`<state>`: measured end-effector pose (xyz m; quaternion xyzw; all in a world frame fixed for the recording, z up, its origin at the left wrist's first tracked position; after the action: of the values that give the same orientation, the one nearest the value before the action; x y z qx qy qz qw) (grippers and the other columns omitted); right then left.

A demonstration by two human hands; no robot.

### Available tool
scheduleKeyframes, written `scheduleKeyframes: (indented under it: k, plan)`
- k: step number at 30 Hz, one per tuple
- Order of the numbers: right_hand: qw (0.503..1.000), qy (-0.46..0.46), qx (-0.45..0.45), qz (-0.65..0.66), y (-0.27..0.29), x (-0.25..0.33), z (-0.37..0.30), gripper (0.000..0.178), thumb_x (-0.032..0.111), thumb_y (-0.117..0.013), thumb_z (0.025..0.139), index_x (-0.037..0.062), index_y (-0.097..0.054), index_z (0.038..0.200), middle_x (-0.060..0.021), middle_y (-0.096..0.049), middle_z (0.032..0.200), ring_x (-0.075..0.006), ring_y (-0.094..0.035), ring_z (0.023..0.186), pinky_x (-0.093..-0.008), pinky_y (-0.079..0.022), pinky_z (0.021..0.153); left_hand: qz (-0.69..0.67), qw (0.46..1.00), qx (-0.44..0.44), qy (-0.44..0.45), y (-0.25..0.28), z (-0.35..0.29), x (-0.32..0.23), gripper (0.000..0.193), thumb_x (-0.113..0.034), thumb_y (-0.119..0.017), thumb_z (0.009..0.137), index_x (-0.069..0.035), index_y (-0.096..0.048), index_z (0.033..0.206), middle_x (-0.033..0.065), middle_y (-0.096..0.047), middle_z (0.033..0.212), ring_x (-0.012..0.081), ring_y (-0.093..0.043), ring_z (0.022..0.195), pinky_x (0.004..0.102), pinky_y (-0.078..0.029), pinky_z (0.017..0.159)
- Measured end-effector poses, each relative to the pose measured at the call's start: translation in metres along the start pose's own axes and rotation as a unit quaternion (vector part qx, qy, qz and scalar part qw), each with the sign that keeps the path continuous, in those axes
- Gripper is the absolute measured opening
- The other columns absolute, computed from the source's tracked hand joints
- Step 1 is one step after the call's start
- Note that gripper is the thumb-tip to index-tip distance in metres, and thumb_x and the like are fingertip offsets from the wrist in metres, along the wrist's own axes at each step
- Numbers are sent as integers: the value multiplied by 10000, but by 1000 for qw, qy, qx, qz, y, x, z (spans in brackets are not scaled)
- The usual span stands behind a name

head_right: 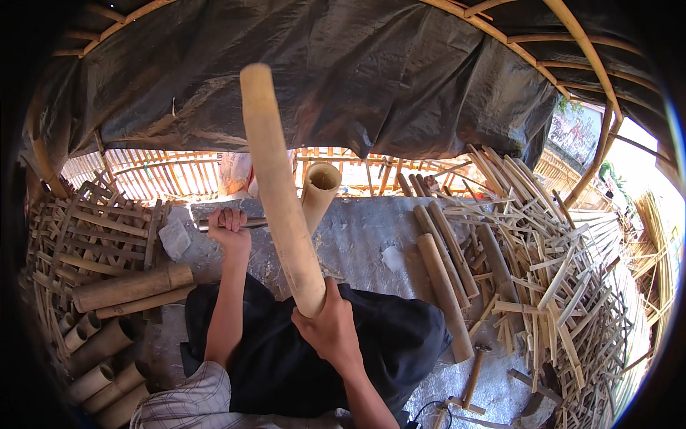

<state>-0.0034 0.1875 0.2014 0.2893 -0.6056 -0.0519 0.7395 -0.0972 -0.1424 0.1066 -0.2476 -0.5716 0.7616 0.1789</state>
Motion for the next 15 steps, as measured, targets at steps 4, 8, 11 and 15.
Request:
scheduleKeyframes:
  k: [4, 8, 11, 15]
  plan:
    - [994, 19, -83, 74, -21, -34, 15, 443, 139, -784, 797, -72, -549, 1108, -354, -710, 932, -518, -693, 968, -484, -584, 776, 20, 999, 12, 34, -18, -14, 23, 435, -240, -583, 952, -198, -318, 610, -31, -289, 503, 119, -267, 433, 315, -293, 491]
    - [998, -5, 6, -68, -26, -67, 15, 480, 155, -795, 766, -57, -570, 1133, -332, -716, 949, -511, -688, 982, -514, -572, 830, 27, 999, 9, 35, -3, -24, 33, 434, -251, -568, 966, -195, -312, 621, -26, -270, 502, 123, -253, 422, 325, -294, 478]
    - [995, 7, 2, -104, 6, -30, 6, 472, 167, -796, 757, -57, -586, 1116, -320, -721, 950, -506, -690, 970, -530, -566, 848, 35, 996, 58, 65, -21, -34, 32, 430, -224, -549, 972, -201, -325, 605, -40, -273, 489, 111, -251, 413, 305, -302, 475]
    - [999, 11, -49, -11, 15, -4, -2, 437, 128, -782, 789, -58, -591, 1135, -329, -724, 947, -488, -713, 975, -488, -588, 807, 55, 989, 55, 126, -33, -55, 53, 428, -222, -544, 969, -182, -326, 603, -32, -284, 487, 118, -244, 412, 325, -305, 473]
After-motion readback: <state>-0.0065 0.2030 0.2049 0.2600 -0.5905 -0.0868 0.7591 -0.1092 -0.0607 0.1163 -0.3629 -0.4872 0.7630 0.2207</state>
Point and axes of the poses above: each hand's wrist, its own z-axis towards the middle knuckle, its own y-axis out of the back of the hand, x = y × z, the point moved 7 cm from there along z, towards the middle knuckle
